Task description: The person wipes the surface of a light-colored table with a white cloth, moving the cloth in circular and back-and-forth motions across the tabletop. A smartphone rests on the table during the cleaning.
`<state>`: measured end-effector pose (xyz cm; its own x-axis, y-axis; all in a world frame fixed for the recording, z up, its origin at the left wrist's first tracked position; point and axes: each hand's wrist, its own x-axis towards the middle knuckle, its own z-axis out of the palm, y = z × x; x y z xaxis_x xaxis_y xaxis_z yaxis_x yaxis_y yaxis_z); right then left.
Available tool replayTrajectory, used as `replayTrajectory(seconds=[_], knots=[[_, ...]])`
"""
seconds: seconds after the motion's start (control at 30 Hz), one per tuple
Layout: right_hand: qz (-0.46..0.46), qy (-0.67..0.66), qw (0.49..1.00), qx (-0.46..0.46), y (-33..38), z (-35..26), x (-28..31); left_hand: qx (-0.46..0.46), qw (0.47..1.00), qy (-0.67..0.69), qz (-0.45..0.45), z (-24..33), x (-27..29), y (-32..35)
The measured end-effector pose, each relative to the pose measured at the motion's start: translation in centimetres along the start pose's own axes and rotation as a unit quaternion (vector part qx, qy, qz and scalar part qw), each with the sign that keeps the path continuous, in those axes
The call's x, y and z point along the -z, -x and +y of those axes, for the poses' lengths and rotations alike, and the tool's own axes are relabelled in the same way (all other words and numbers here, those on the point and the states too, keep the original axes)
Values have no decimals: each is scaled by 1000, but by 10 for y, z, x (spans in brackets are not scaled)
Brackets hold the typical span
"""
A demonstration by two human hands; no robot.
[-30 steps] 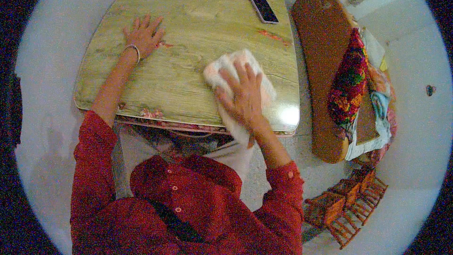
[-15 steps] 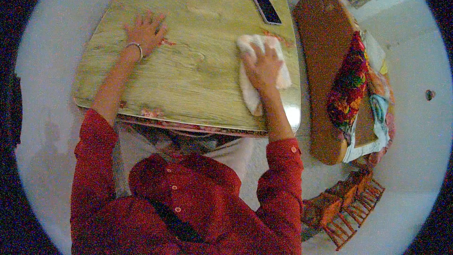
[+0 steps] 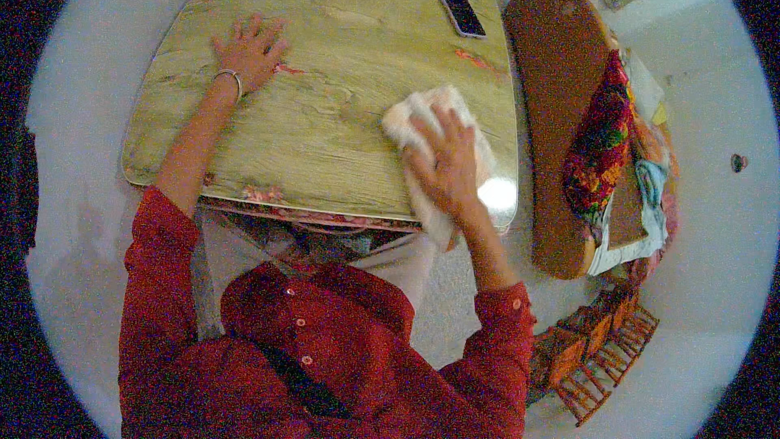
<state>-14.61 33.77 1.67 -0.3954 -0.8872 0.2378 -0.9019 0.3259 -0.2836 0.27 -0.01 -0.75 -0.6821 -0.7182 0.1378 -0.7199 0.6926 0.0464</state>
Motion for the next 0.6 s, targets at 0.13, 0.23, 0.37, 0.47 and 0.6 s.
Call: replayTrajectory(seconds=[0.13, 0.23, 0.37, 0.47, 0.6], knots=[[81, 52, 994, -47, -57, 34, -18, 18, 1000, -14, 6, 2, 5, 1], [95, 73, 992, -38, -94, 21, -35, 0, 1000, 13, -26, 5, 15, 2], [51, -41, 996, 53, -106, -19, -39, -1, 1000, 0, 1, -1, 8, 1], [40, -360, 930, -59, -102, -23, -19, 8, 1000, -14, 1, -8, 5, 1], [276, -360, 876, -165, -85, 91, -9, 1, 1000, -15, 0, 2, 1, 0]])
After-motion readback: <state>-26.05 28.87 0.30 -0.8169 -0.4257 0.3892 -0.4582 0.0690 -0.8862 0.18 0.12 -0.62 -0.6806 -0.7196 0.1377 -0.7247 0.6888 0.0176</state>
